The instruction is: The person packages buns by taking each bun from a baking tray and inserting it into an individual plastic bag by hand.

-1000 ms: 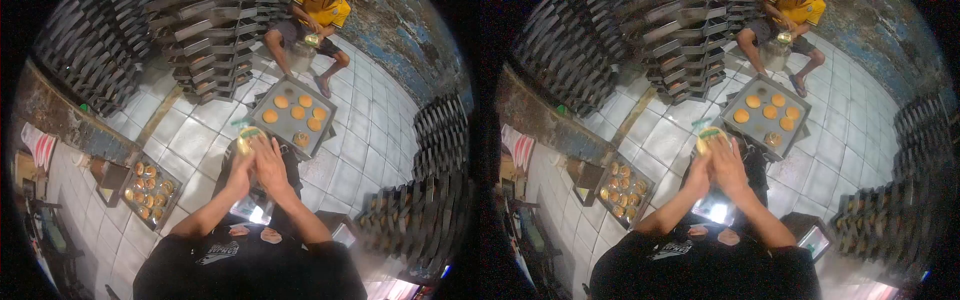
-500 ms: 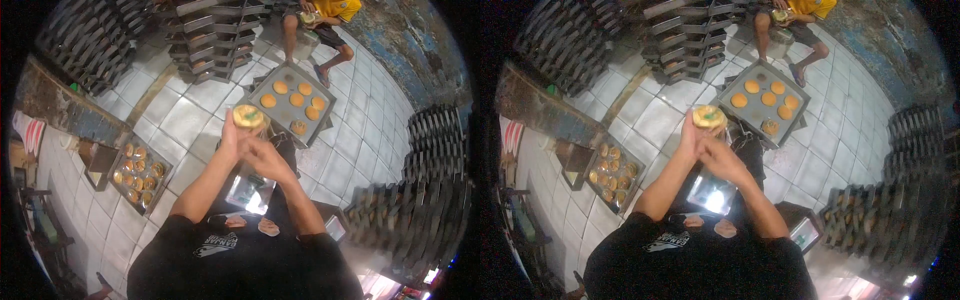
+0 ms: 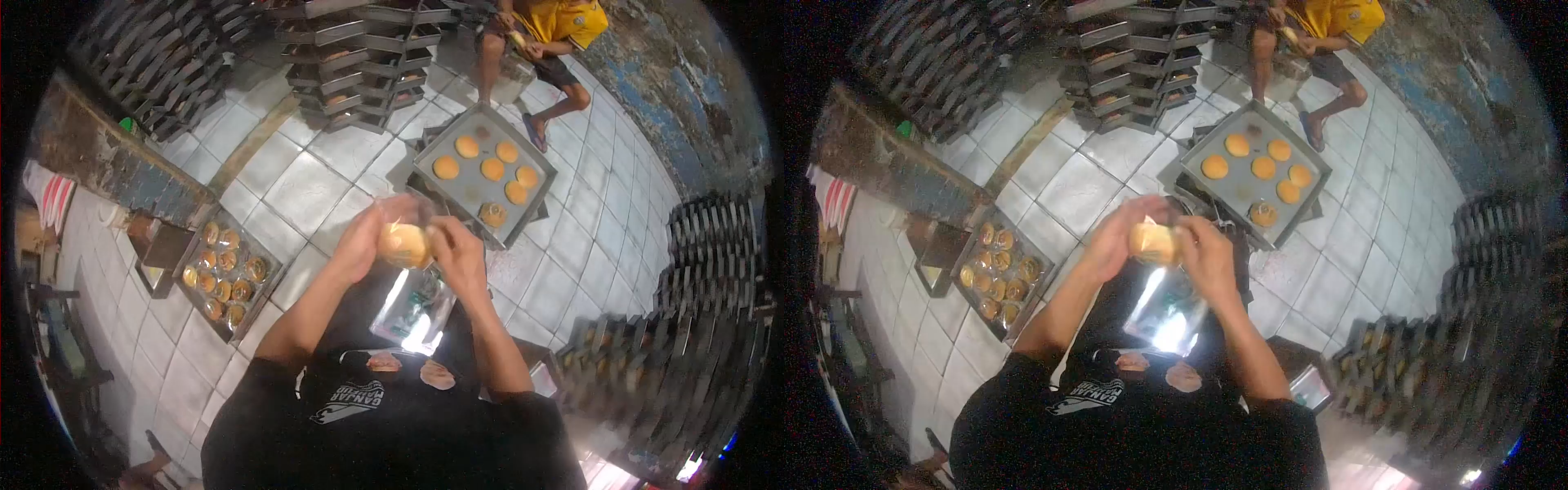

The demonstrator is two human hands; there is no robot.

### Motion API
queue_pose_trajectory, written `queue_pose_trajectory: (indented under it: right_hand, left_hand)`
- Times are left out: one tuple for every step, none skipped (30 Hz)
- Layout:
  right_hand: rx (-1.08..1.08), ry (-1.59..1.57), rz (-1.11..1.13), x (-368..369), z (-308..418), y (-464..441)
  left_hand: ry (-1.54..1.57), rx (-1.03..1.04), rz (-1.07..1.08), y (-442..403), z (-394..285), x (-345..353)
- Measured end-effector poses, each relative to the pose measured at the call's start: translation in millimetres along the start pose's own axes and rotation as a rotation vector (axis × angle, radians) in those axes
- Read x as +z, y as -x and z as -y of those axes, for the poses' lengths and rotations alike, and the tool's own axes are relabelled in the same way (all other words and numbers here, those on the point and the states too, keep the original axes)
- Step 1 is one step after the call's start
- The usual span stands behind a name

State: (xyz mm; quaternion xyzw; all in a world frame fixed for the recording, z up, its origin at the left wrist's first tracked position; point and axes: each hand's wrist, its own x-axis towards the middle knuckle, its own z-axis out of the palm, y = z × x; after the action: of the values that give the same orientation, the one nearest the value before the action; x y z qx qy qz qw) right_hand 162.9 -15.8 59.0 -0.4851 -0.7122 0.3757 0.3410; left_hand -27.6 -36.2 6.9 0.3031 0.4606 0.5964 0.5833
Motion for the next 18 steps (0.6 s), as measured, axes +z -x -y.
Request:
queue_pose_trajectory:
  right_hand:
    - [-0.016, 0.003, 0.012, 0, -2, -2]
    - [0.015, 0.029, -0.016, 1, -5, -7]
    - [0.05, 0.053, -0.049, 2, -7, -12]
    - [0.026, 0.1, -0.033, 2, -11, -14]
    - [0.025, 0.1, -0.041, 2, -8, -13]
    - [-0.101, 0.097, -0.083, 1, -3, -12]
    - [-0.228, 0.094, -0.12, 1, 2, -13]
    - [-0.246, 0.058, -0.165, 0, 17, -12]
    - [-0.239, 0.056, -0.16, -1, 13, -17]
    - [-0.059, -0.016, -0.128, -5, 6, -26]
    - [0.116, -0.089, -0.104, -10, -1, -35]
    - [0.269, -0.377, -0.077, -16, -5, -43]
    - [0.273, -0.382, -0.08, -18, -9, -40]
    - [0.341, -0.471, -0.02, -19, -16, -35]
    - [0.417, -0.559, 0.044, -17, -25, -25]
    - [0.451, -0.562, 0.096, -13, -40, -12]
    - [0.456, -0.562, 0.098, -4, -56, 2]
    - [0.523, -0.604, 0.135, 7, -71, 18]
  left_hand:
    - [0.098, -0.073, 0.196, -1, -1, -5]
    - [0.036, 0.034, 0.076, -1, -3, 7]
    - [0.035, 0.053, 0.069, -2, -2, 5]
    - [-0.039, 0.12, -0.001, -3, 5, 3]
    - [-0.111, 0.182, -0.065, -4, 4, 7]
    - [-0.085, 0.25, -0.122, -7, 4, 12]
    - [-0.082, 0.253, -0.119, -9, 3, 15]
    - [-0.102, 0.241, -0.14, -7, -7, 19]
    - [-0.125, 0.221, -0.165, -5, -10, 19]
    - [-0.13, 0.203, -0.168, -7, -8, 15]
    - [-0.184, 0.252, -0.258, -17, -8, 9]
    - [-0.238, 0.305, -0.344, -22, -10, 6]
    - [-0.244, 0.302, -0.341, -18, -11, 4]
    - [-0.438, 0.484, -0.344, -10, -17, 3]
    - [-0.634, 0.657, -0.344, 2, -16, 0]
    - [-0.557, 0.508, -0.313, 9, -4, -9]
    - [-0.557, 0.503, -0.315, 11, 11, -19]
    - [-0.383, 0.228, -0.262, 12, 29, -30]
